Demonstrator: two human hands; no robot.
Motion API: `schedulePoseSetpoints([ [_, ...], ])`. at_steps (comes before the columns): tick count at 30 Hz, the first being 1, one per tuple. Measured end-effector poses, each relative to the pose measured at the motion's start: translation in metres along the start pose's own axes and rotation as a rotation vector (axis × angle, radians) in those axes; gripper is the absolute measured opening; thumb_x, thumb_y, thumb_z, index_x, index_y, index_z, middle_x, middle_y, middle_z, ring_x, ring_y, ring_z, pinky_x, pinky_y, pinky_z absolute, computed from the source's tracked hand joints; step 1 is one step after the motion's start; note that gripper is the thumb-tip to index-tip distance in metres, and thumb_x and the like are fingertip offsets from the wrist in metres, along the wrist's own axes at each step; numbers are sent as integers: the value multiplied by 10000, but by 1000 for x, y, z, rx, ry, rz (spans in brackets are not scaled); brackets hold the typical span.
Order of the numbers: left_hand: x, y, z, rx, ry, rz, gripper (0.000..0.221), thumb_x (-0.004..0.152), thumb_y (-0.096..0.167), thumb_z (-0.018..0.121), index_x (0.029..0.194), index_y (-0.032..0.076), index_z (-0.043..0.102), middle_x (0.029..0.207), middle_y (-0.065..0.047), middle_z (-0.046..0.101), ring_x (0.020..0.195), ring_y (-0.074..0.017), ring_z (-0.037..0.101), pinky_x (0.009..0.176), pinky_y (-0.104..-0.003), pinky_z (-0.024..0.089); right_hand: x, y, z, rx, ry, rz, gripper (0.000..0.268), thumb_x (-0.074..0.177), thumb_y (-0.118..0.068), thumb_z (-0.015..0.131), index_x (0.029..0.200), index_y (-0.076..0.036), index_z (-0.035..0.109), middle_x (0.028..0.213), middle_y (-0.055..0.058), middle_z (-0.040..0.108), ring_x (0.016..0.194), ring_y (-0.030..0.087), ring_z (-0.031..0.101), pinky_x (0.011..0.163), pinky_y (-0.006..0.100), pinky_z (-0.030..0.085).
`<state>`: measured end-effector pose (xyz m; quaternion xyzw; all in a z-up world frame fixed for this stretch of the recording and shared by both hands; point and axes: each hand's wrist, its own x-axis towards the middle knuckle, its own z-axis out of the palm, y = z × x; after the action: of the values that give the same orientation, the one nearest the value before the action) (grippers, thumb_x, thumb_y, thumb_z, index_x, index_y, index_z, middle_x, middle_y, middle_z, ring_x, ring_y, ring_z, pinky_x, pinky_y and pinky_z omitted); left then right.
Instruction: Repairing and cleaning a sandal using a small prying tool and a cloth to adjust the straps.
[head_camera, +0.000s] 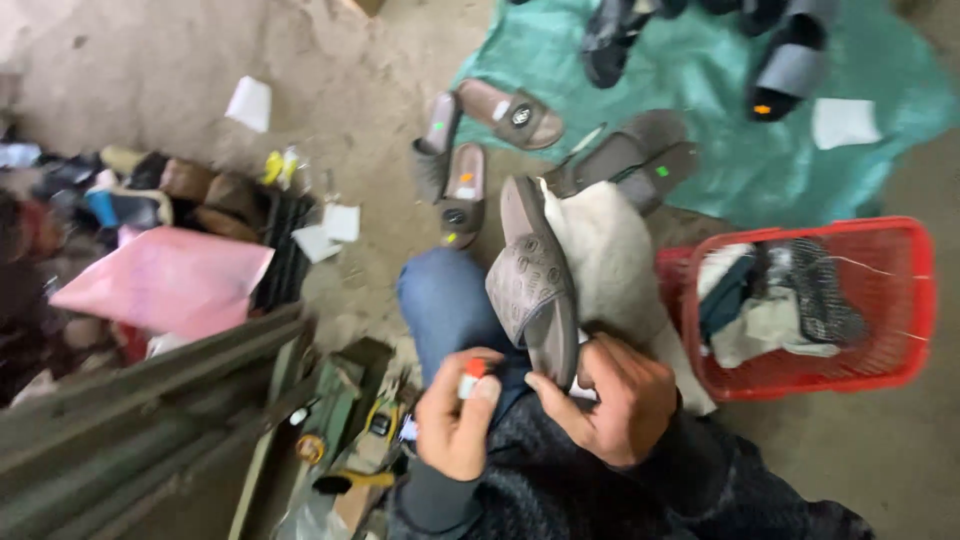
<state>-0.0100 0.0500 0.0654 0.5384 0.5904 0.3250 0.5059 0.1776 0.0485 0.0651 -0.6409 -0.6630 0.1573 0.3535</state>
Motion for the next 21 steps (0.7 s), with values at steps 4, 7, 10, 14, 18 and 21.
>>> schedulePoseSetpoints([
  [4,-2,-28,21,-200,-10,-128,462,1091,325,430,808,39,657,654,3,467,622,-119,417,600,-308,372,-15,-4,10,64,-123,-31,469,945,-465,666,675,-138,466,614,-5,476,522,217,525,488,374,365],
  [7,-4,-45,25,-163,-29,-164,494,1086,340,408,768,74,676,718,-37,551,662,-181,502,622,-378,404,-25,1,18,104,-176,-45,483,951,-512,639,691,-141,473,625,-13,493,505,197,516,468,370,367],
  [10,-13,-52,31,-172,20,-200,483,1082,383,417,764,97,642,718,-7,552,666,-158,496,638,-358,410,-28,4,16,79,-235,-84,468,939,-482,697,699,-142,483,640,-17,512,533,192,535,456,374,375],
  [14,-22,-58,39,-291,73,-314,477,1068,360,436,753,81,661,763,-34,614,687,-164,526,647,-360,438,-35,5,16,59,-229,-153,465,958,-460,684,703,-134,473,627,2,485,525,206,508,463,370,352],
  [18,-28,-54,46,-184,81,-280,428,1089,311,379,686,166,384,662,31,350,627,-111,320,616,-345,293,-47,11,15,-7,-198,-236,506,969,-467,677,687,-128,428,600,25,388,493,197,431,426,357,298],
  [21,-30,-52,49,-153,119,-315,477,1083,382,404,662,185,297,636,47,292,621,-104,294,596,-344,268,-43,11,11,-8,-210,-337,512,978,-451,674,665,-129,427,593,31,385,475,189,422,429,346,314],
])
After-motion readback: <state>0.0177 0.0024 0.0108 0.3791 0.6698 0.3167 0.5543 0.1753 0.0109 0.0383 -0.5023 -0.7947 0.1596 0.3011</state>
